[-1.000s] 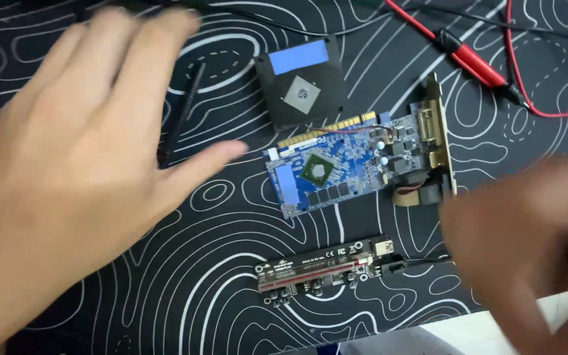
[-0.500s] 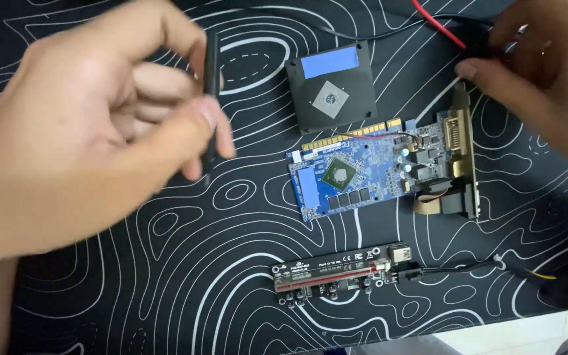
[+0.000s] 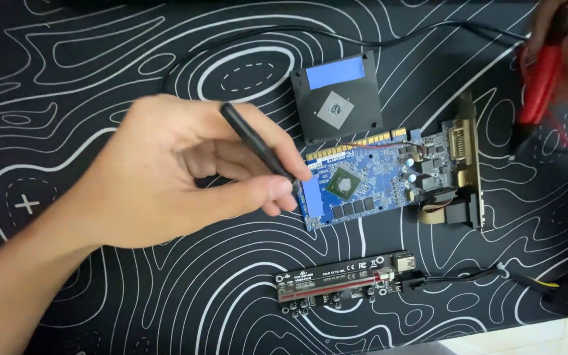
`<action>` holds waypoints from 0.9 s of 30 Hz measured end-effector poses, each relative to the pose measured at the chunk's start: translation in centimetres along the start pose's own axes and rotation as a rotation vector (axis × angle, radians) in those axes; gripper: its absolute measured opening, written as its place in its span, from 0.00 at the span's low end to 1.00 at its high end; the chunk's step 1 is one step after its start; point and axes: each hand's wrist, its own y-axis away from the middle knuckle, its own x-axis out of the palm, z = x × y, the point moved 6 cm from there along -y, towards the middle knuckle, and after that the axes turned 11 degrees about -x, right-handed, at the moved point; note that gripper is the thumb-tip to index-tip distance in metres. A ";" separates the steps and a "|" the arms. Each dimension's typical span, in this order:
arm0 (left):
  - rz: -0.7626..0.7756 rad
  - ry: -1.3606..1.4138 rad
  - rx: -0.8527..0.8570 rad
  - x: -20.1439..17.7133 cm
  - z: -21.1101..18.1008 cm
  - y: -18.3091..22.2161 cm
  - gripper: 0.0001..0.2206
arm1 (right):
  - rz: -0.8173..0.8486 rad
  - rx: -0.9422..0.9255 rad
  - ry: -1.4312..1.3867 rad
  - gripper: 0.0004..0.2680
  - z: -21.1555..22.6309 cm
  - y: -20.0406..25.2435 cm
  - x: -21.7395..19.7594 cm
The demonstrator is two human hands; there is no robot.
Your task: Disassembling a graphics card and testing its components using a multimeter
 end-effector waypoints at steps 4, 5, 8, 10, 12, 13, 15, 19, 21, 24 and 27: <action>-0.070 -0.059 -0.028 0.2 0.4 -0.2 0.07 | 0.367 -0.401 -0.315 0.09 17.0 -7.1 14.9; -0.073 -0.060 -0.027 0.3 0.4 -0.2 0.07 | 0.370 -0.402 -0.314 0.09 20.3 -6.1 17.8; -0.093 -0.079 0.002 0.5 0.5 -0.2 0.09 | -0.141 -0.160 0.187 0.10 26.6 -5.1 22.0; -0.110 -0.220 0.194 1.1 -0.5 0.0 0.08 | -0.186 -0.195 0.198 0.06 29.5 -6.0 24.9; -0.127 -0.260 0.242 1.2 -0.6 0.1 0.08 | -0.178 -0.201 0.276 0.07 29.3 -5.9 25.3; -0.150 -0.300 0.291 1.3 -0.7 0.2 0.09 | -0.163 -0.208 0.355 0.09 29.3 -5.9 25.5; -0.144 -0.251 0.285 1.1 -0.9 0.2 0.09 | -0.100 -0.277 0.351 0.10 29.5 -6.6 25.9; -0.197 -0.230 0.279 0.9 -1.3 0.3 0.06 | -0.033 -0.371 0.406 0.08 30.4 -7.6 27.4; -0.213 -0.305 0.323 0.9 -1.2 0.3 0.05 | -0.017 -0.375 0.430 0.09 31.1 -7.9 27.7; -0.216 -0.377 0.367 1.3 -1.0 0.3 0.04 | 0.009 -0.371 0.462 0.09 31.5 -8.2 28.0; -0.201 -0.365 0.379 1.5 -0.8 0.2 0.05 | 0.020 -0.362 0.474 0.09 31.5 -8.3 28.0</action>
